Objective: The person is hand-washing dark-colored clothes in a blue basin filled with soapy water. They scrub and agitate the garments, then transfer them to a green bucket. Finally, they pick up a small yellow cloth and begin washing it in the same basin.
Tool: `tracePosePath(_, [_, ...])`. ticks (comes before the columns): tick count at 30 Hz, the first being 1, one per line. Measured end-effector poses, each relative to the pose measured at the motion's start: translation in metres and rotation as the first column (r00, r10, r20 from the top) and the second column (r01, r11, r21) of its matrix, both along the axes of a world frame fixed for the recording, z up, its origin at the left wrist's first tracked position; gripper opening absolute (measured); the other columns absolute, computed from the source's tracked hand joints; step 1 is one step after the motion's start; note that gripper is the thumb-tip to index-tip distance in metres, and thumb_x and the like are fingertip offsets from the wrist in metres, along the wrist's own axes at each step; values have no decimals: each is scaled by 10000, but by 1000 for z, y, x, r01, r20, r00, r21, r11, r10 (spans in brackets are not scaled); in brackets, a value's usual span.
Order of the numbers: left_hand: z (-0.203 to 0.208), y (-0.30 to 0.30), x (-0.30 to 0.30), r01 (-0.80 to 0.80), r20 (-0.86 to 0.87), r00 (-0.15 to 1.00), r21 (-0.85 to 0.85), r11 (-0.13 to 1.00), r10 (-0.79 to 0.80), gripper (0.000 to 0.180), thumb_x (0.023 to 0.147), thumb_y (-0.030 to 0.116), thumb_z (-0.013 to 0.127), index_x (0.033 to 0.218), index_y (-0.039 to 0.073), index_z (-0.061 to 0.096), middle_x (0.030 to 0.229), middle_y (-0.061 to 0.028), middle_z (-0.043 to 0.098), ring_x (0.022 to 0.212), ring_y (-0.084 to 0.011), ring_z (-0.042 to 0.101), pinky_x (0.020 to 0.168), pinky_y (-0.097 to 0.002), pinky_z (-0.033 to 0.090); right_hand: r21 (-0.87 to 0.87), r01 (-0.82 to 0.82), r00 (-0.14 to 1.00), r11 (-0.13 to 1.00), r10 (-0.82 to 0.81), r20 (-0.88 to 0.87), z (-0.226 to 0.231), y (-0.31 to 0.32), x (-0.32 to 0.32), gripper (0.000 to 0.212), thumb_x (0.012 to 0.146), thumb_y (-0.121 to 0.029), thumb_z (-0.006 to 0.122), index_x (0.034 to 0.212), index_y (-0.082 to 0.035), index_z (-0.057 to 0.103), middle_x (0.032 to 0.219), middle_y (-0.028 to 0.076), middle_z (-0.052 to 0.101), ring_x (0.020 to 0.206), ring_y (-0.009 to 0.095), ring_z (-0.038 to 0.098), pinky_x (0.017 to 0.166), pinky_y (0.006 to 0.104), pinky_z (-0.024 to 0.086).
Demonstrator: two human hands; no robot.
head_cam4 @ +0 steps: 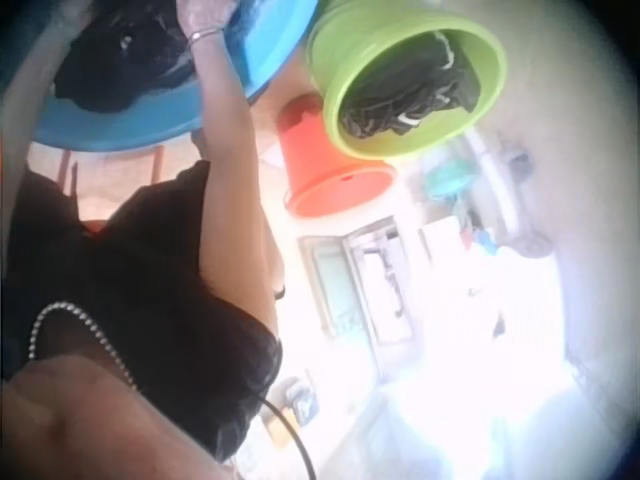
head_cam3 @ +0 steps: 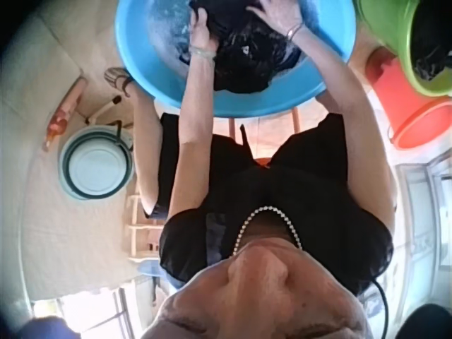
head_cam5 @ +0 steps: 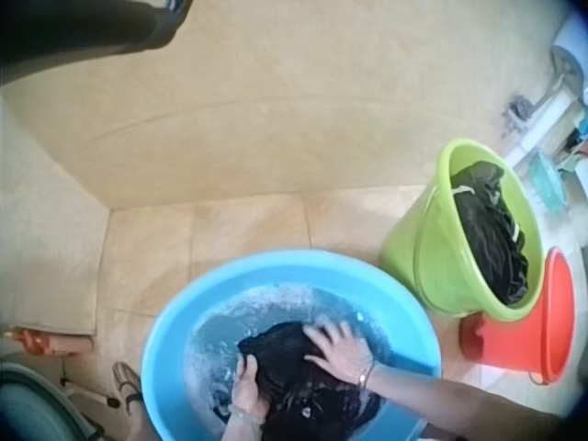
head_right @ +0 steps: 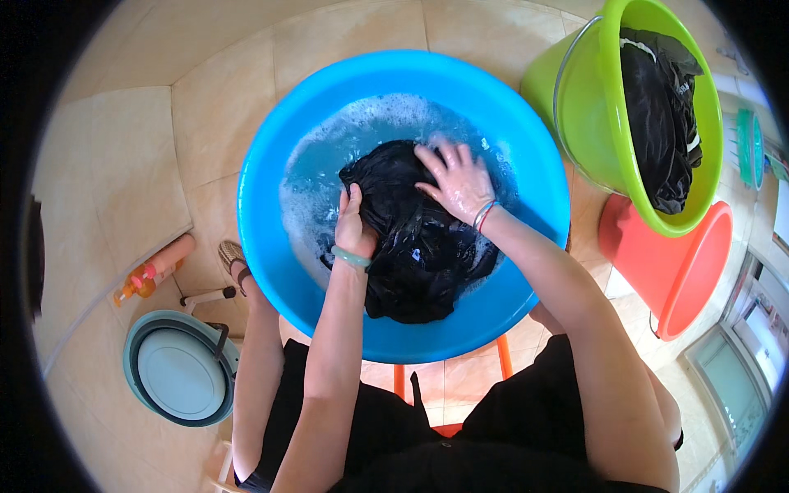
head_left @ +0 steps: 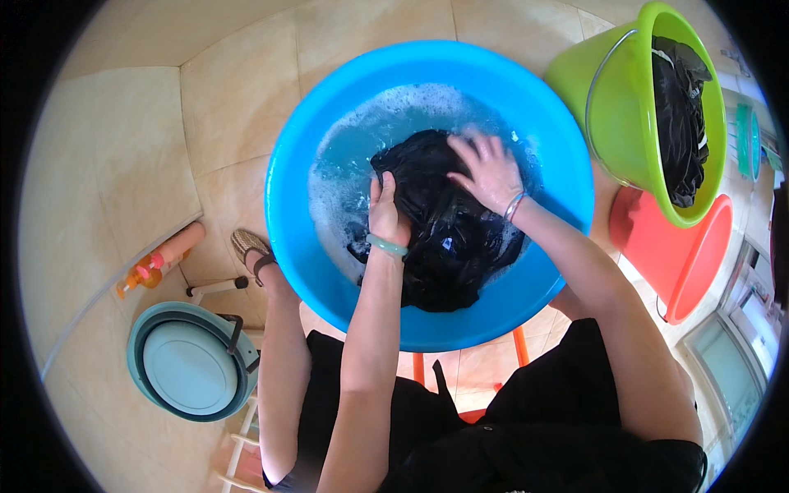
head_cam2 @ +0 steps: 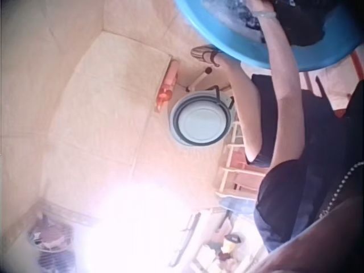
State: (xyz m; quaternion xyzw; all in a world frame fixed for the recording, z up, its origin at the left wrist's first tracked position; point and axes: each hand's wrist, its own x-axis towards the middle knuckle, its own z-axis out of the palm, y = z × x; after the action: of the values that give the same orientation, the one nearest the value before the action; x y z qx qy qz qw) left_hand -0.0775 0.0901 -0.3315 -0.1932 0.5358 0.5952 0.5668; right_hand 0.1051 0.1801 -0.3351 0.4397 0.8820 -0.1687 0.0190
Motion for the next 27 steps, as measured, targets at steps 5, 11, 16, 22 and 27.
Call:
tracePosePath(5, [-18, -1, 10, -11, 69, 998, 181, 983, -2, 415, 996, 259, 564, 1368, 91, 486, 1348, -114, 538, 1217, -300, 530, 1029, -450, 448, 32, 148, 976, 988, -151, 159, -35, 19, -8, 379, 887, -418, 621, 1193, -194, 608, 1245, 124, 560, 1116, 375, 564, 822, 468, 535])
tracePosePath(11, [20, 15, 4, 162, 40, 984, 227, 960, -176, 603, 956, 548, 524, 1343, 86, 524, 1298, -87, 596, 1153, -259, 582, 998, -420, 467, -122, 84, 889, 989, -129, -439, 46, -7, -55, 214, 793, -308, 732, 981, -222, 674, 992, 41, 579, 935, 285, 590, 696, 385, 548])
tracePosePath(16, [55, 16, 2, 39, 359, 911, 412, 910, -202, 455, 994, 414, 536, 1299, 77, 555, 1198, -96, 639, 1062, -233, 629, 862, -386, 548, 6, -335, 803, 942, 289, -522, 127, -64, -52, 96, 707, -198, 676, 802, -209, 665, 969, -5, 533, 957, 189, 512, 705, 302, 469])
tracePosePath(22, [68, 4, 19, -22, 300, 948, 406, 913, -110, 427, 1000, 390, 508, 1282, 74, 564, 1188, -86, 639, 1077, -218, 620, 889, -373, 530, 98, -270, 739, 958, 271, -617, 141, -69, -73, 126, 717, -295, 719, 754, -217, 627, 994, -23, 547, 912, 158, 532, 692, 306, 443])
tracePosePath(27, [62, -3, 17, -48, 205, 979, 285, 957, -12, 407, 1005, 370, 484, 1267, 71, 570, 1179, -78, 640, 1090, -206, 613, 911, -363, 516, 123, -130, 638, 984, 178, -749, 136, -56, -90, 238, 689, -266, 776, 682, -162, 563, 791, -11, 487, 685, 165, 517, 545, 267, 469])
